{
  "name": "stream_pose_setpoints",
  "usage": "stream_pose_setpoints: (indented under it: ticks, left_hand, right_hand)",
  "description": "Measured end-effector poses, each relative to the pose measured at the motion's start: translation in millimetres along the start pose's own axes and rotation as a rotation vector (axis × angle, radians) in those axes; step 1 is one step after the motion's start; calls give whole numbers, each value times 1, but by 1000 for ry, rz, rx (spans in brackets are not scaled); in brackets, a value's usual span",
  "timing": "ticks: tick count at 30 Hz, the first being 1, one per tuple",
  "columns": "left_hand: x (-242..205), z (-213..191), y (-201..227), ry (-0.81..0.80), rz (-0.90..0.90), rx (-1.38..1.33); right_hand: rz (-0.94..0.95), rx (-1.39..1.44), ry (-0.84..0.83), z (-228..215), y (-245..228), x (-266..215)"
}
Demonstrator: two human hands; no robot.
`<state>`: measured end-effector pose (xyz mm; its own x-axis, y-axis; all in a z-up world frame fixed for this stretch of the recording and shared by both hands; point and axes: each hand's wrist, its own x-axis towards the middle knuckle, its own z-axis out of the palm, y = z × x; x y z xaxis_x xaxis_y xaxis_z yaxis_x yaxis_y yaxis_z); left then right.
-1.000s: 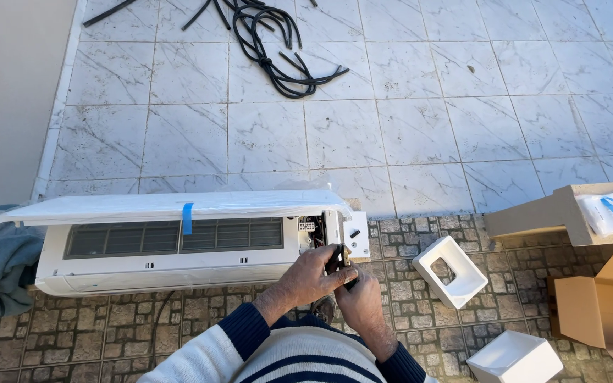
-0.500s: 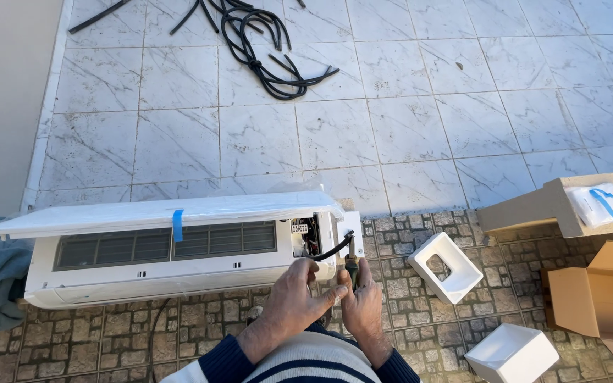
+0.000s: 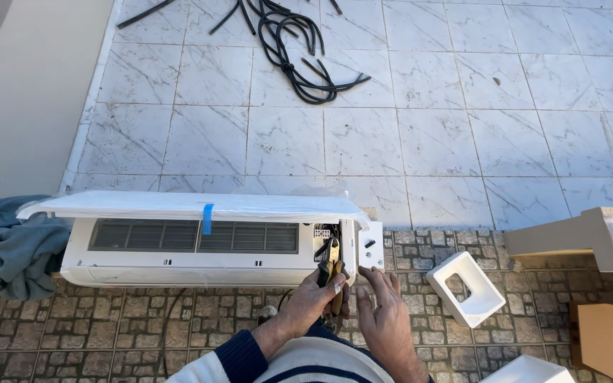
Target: The person kneels on a tiled floor beside a plastic-wrapped split air conditioner indoor unit and connects electrical wires at its terminal block. They use pliers to strip and shape wire ends, then feed the cable into the unit's wiring compartment and seat the conductors in the terminals.
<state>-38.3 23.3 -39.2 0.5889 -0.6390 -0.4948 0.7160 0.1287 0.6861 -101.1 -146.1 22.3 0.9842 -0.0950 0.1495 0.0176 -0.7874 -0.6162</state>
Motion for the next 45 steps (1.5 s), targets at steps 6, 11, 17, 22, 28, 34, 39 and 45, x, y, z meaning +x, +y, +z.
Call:
stream_pose_setpoints:
  ticks: [6, 11, 17, 22, 28, 34, 39, 45]
  left_hand:
    - [-12, -2, 33, -63, 54, 142]
    - [-1, -7, 18, 27, 57, 200]
    - [4, -4, 24, 161, 85, 254]
    - [0, 17, 37, 293, 214, 722]
    - [2, 22, 17, 382, 818, 1336]
    - [-9, 8, 78, 408, 868, 1468]
    - [9, 0, 95, 124, 643, 1380]
    - [6, 0, 100, -47, 329, 886]
  right_hand:
    - [375, 25, -201, -10, 16, 18]
    - [403, 95, -218, 4, 20, 18]
    - [573, 504, -308, 33, 30, -10]
    - [712, 850, -426, 30, -1, -8]
    - [453, 456, -306, 45, -1, 5]
    - [537, 267, -292, 28, 11, 14]
    - [500, 596, -591, 9, 36, 12]
    - [447, 1855, -752, 3, 74, 8]
